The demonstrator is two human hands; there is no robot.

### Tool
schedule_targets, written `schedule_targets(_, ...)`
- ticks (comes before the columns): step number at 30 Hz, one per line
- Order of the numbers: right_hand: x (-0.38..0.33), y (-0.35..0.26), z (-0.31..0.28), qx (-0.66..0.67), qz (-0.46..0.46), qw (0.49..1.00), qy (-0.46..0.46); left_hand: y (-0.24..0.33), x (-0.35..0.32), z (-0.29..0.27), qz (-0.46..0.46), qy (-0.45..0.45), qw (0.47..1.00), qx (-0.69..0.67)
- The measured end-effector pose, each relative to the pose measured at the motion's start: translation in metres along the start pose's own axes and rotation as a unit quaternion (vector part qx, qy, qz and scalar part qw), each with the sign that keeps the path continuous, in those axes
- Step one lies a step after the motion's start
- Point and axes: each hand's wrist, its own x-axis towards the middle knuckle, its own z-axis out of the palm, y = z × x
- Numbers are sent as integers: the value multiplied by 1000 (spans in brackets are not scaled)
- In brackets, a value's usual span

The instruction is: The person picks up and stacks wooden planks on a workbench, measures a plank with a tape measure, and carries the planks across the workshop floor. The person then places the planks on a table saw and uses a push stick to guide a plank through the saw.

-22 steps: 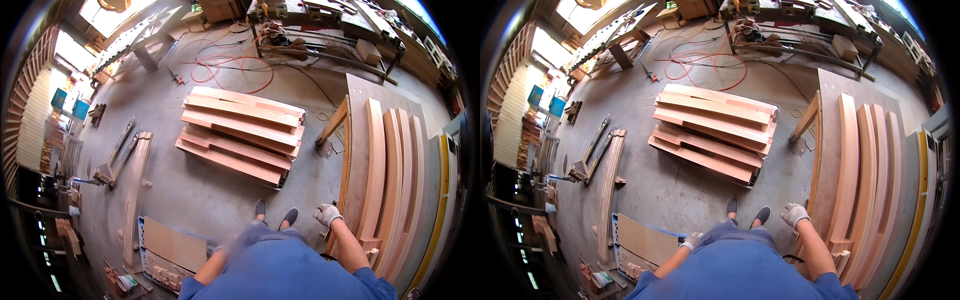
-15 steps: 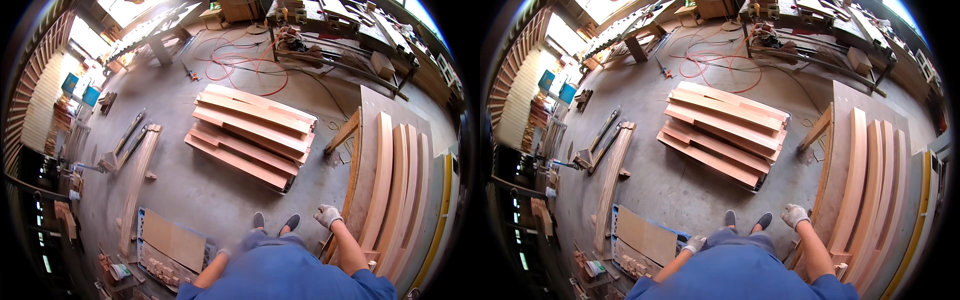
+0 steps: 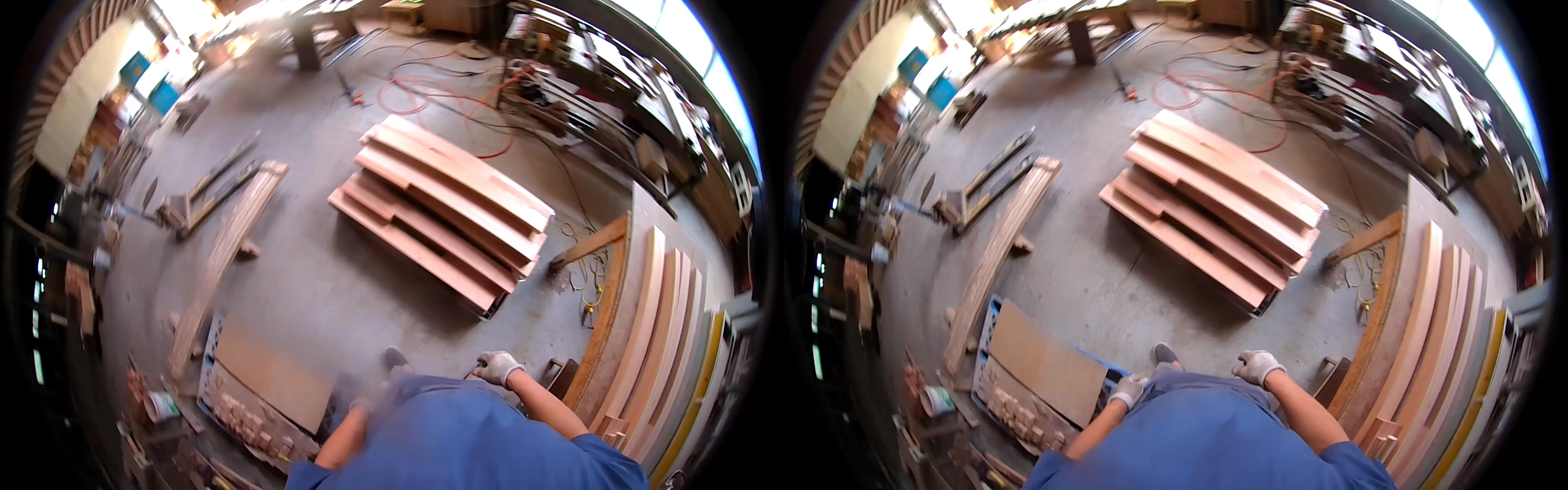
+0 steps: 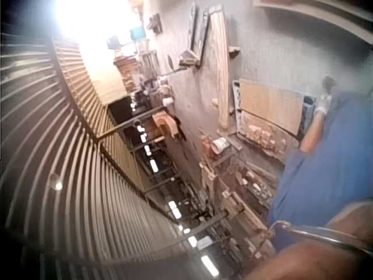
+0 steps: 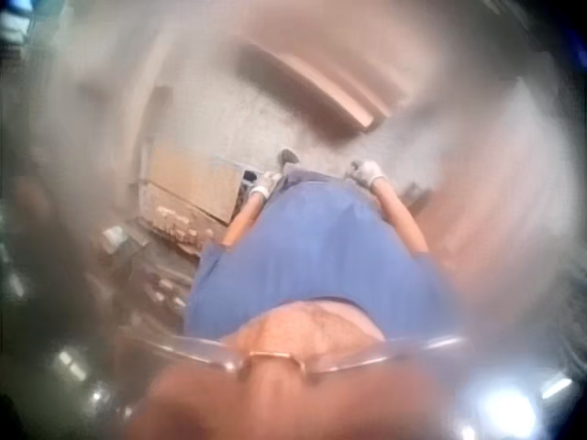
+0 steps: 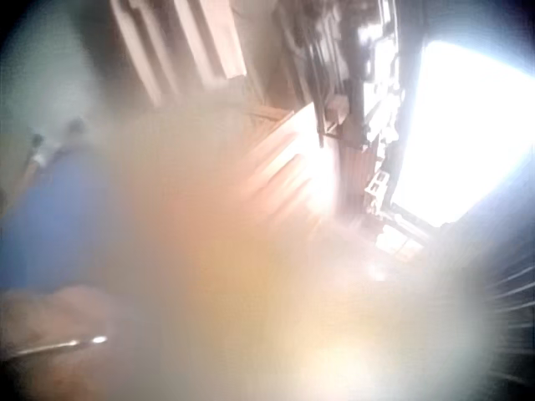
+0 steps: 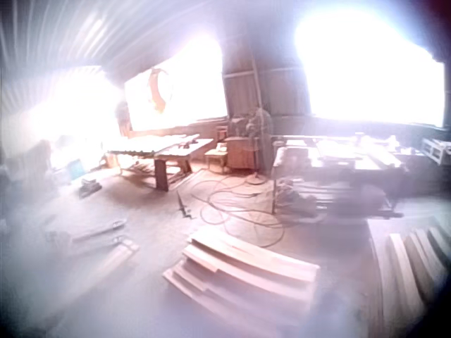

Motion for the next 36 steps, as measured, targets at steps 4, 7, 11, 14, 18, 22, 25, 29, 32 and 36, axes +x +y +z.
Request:
schedule_targets(4, 38, -68, 5, -18, 8, 1000, -10, -137, 54, -23, -74, -84, 993, -42)
schedule_targets(7, 61, -109, -9, -39, -6, 999, 6, -186, 65, -46, -176, -8, 974, -140)
schedule_targets(11, 103, -130, -18, 71, 22, 997, 16, -216, 69, -67, -179, 78, 938, -287)
schedule_targets(14, 133, -138, -21, 143, 100, 985, -16, -215, 64, -95, -151, 67, 964, -209)
schedule_targets(18, 188, -115, -12, 131, 187, 973, -26, -205, 71, -100, 21, -3, 985, 170)
schedule_targets(22, 234, -142, -30, 106, 223, 965, -85, -181, 102, -147, -2, -72, 978, 196)
schedule_targets(25, 321, -130, -41, -277, -112, 933, -199, -189, 120, -175, -69, -59, 991, 94)
schedule_targets(29, 442, -217, -107, -368, -122, 902, -187, -196, 158, -238, -146, -27, 989, 13)
schedule_targets(32, 497, -315, -185, -135, 41, 987, -73, -212, 217, -283, -184, 9, 981, -58)
schedule_targets(36, 553, -444, -287, 131, -28, 989, 60, -256, 321, -319, -209, 134, 937, -246)
